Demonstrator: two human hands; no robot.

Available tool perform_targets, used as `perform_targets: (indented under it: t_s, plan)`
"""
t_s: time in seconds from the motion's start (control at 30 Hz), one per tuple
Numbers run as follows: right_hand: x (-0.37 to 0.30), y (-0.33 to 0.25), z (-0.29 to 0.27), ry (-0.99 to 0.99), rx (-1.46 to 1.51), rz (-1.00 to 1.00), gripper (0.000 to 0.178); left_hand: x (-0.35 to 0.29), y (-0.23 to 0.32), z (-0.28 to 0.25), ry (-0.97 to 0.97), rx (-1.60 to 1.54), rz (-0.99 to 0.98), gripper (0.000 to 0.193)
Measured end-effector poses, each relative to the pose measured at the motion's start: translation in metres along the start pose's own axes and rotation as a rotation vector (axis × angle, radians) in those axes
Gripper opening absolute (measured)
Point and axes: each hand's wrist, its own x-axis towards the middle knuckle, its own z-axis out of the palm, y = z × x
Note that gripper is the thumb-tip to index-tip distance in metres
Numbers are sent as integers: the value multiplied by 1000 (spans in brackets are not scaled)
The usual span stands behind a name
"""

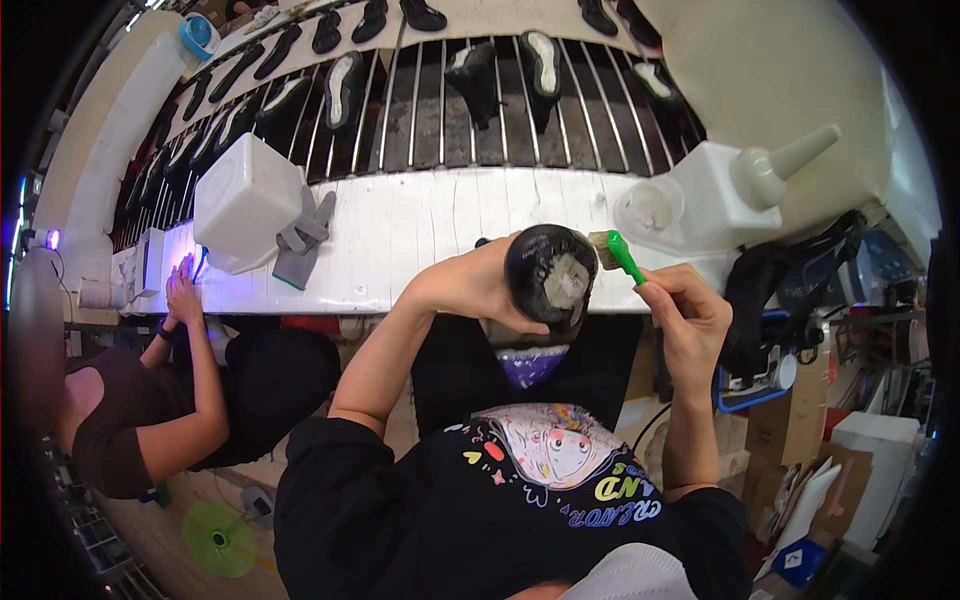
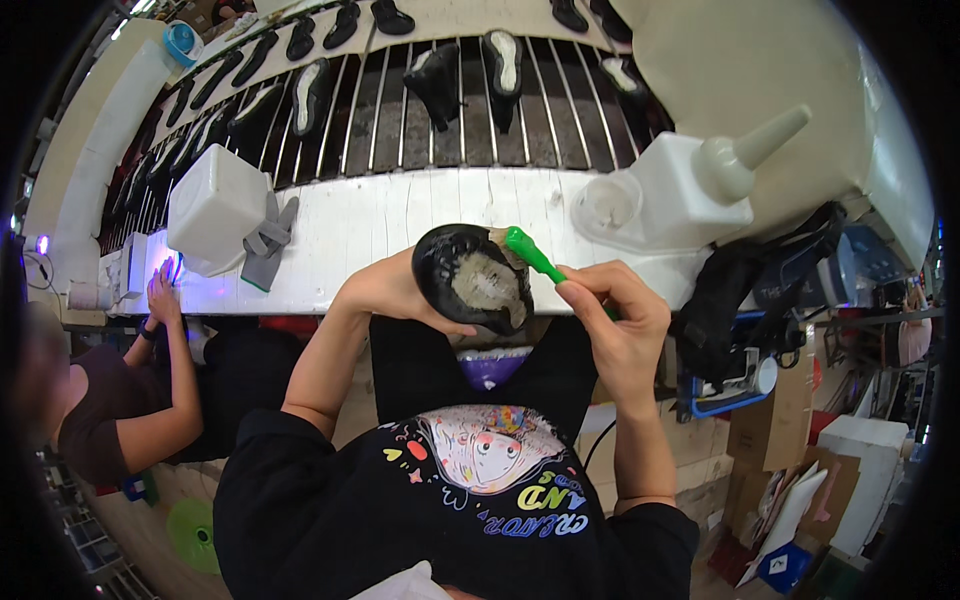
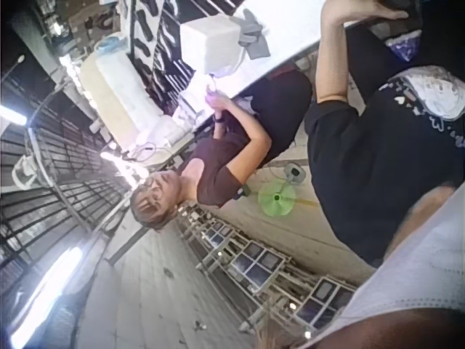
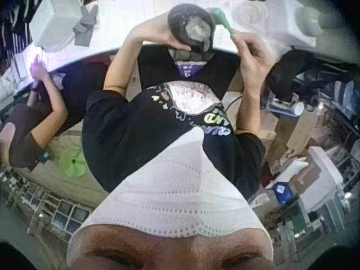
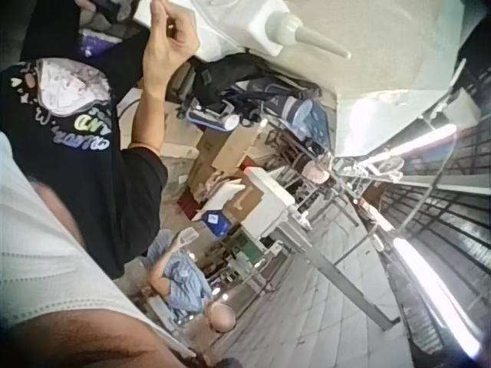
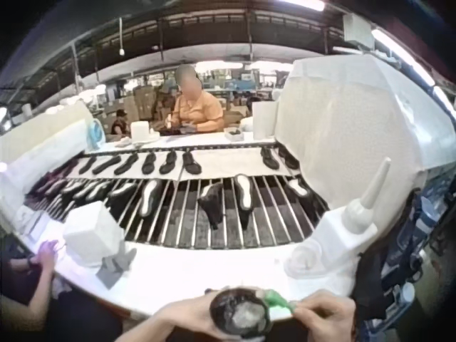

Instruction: Apply glue or cleaning agent to the edge of shoe soles using a small brush.

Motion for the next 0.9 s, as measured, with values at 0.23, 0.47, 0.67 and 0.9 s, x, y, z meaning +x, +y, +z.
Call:
perform_targets:
  t_s: [0.23,0.47,0.67,0.9]
  plan:
    - [-21,-5,16,-14,-140,-242,16,-9,-1,16,16,182,26,89]
    - [-6,-39,5,-275,-414,-434,17,-6,-7,13,-33,89,21,88]
    - [21,-33,-9,-196,-224,-412,17,0,-5,8,0,40,9,79]
    - [37,-14,-30,-376,-344,-212,11,5,-20,-8,70,-167,-50,76]
